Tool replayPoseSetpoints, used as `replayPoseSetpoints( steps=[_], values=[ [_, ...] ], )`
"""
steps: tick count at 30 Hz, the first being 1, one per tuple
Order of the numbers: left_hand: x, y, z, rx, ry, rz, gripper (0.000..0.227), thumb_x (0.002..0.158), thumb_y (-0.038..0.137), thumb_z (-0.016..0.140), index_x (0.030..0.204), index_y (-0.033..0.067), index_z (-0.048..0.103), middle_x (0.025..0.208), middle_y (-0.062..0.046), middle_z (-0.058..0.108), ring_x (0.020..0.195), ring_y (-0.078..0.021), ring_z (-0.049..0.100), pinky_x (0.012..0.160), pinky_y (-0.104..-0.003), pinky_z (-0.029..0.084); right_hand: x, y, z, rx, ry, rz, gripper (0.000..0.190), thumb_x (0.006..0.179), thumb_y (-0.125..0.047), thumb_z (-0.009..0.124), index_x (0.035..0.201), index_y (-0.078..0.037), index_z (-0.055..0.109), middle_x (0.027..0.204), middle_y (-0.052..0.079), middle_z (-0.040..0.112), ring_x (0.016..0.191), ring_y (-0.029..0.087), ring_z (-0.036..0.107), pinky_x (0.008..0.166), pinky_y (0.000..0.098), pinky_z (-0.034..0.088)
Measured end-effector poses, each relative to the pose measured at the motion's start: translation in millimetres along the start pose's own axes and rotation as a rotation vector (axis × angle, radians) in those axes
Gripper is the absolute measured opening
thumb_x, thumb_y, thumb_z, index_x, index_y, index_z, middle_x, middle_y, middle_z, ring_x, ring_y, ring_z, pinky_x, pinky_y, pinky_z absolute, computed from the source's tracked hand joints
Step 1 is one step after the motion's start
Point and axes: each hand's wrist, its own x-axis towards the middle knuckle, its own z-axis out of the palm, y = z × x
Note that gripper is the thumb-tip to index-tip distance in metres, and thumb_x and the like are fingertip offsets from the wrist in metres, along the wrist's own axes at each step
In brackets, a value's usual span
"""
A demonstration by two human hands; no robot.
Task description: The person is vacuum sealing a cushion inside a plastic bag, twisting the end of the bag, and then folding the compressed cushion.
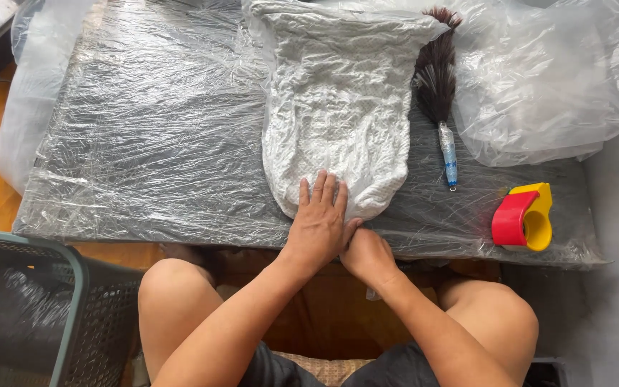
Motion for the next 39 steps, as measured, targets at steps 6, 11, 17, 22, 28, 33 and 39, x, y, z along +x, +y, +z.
replayPoseSetpoints(
  steps=[6,11,17,22,28,33,39],
  values=[
    [-0.3,0.0,-0.4,-0.015,-0.013,-0.002,0.075,0.101,0.053,0.048,0.148,-0.0047,0.045,0.152,-0.03,0.04,0.152,-0.0453,0.026,0.122,-0.065,0.013,5.9,10.2,12.1,-0.021,0.047,-0.029,0.039,0.091,-0.028,0.059,0.079,0.004,0.077,0.069,0.024,0.073,0.078,0.042,0.075,0.061,0.0537,0.059],
    [-0.5,-0.7,3.0,-0.034,0.026,-0.004,0.076,0.099,0.054,0.05,0.147,-0.0054,0.047,0.151,-0.031,0.042,0.152,-0.0449,0.027,0.123,-0.064,0.013,6.1,13.1,14.9,-0.021,0.077,-0.033,0.04,0.092,-0.03,0.058,0.076,0.002,0.076,0.067,0.023,0.072,0.076,0.041,0.075,0.059,0.052,0.059],
    [-14.9,8.6,-8.4,-0.275,0.171,-0.049,0.081,0.097,0.06,0.054,0.142,-0.0073,0.05,0.149,-0.031,0.041,0.15,-0.0454,0.03,0.125,-0.057,0.018,-16.3,-37.8,-33.7,0.123,-0.01,0.109,0.077,0.104,-0.037,0.012,0.078,0.003,0.073,0.072,0.023,0.074,0.08,0.039,0.075,0.07,0.0494,0.061],
    [-41.3,17.1,-8.6,-0.327,0.288,-0.056,0.037,0.097,0.049,0.06,0.085,0.0141,0.061,0.077,-0.004,0.057,0.076,-0.0288,0.065,0.065,-0.04,0.05,-15.3,-22.8,-40.6,0.205,-0.092,0.109,0.044,0.092,-0.04,0.057,0.086,0.0,0.072,0.083,0.021,0.076,0.094,0.042,0.073,0.075,0.0569,0.055],
    [-50.6,7.1,20.1,-0.764,-0.273,-0.539,0.058,0.091,0.074,0.051,0.115,0.0234,0.063,0.108,-0.001,0.072,0.103,-0.025,0.073,0.083,-0.04,0.057,-19.5,-32.1,-52.9,0.247,-0.078,0.136,0.055,0.091,-0.046,0.052,0.087,0.005,0.07,0.089,0.028,0.073,0.097,0.049,0.069,0.075,0.0635,0.048],
    [-45.7,12.6,29.5,-1.296,-0.091,-0.759,0.065,0.09,0.056,0.073,0.126,0.003,0.064,0.116,-0.018,0.074,0.105,-0.0256,0.075,0.084,-0.034,0.062,-11.7,-17.6,-29.7,0.187,-0.044,0.109,0.06,0.091,-0.05,0.046,0.088,0.007,0.068,0.091,0.031,0.071,0.096,0.052,0.067,0.074,0.0661,0.047],
    [-32.6,9.2,40.0,-1.376,0.026,-0.823,0.044,0.092,0.041,0.074,0.108,0.0006,0.069,0.094,-0.014,0.073,0.076,-0.0215,0.073,0.067,-0.033,0.058,-18.9,-32.2,-35.2,0.267,0.026,0.142,0.052,0.092,-0.04,0.053,0.09,0.009,0.069,0.09,0.035,0.07,0.098,0.052,0.068,0.076,0.0636,0.048]
  ],
)
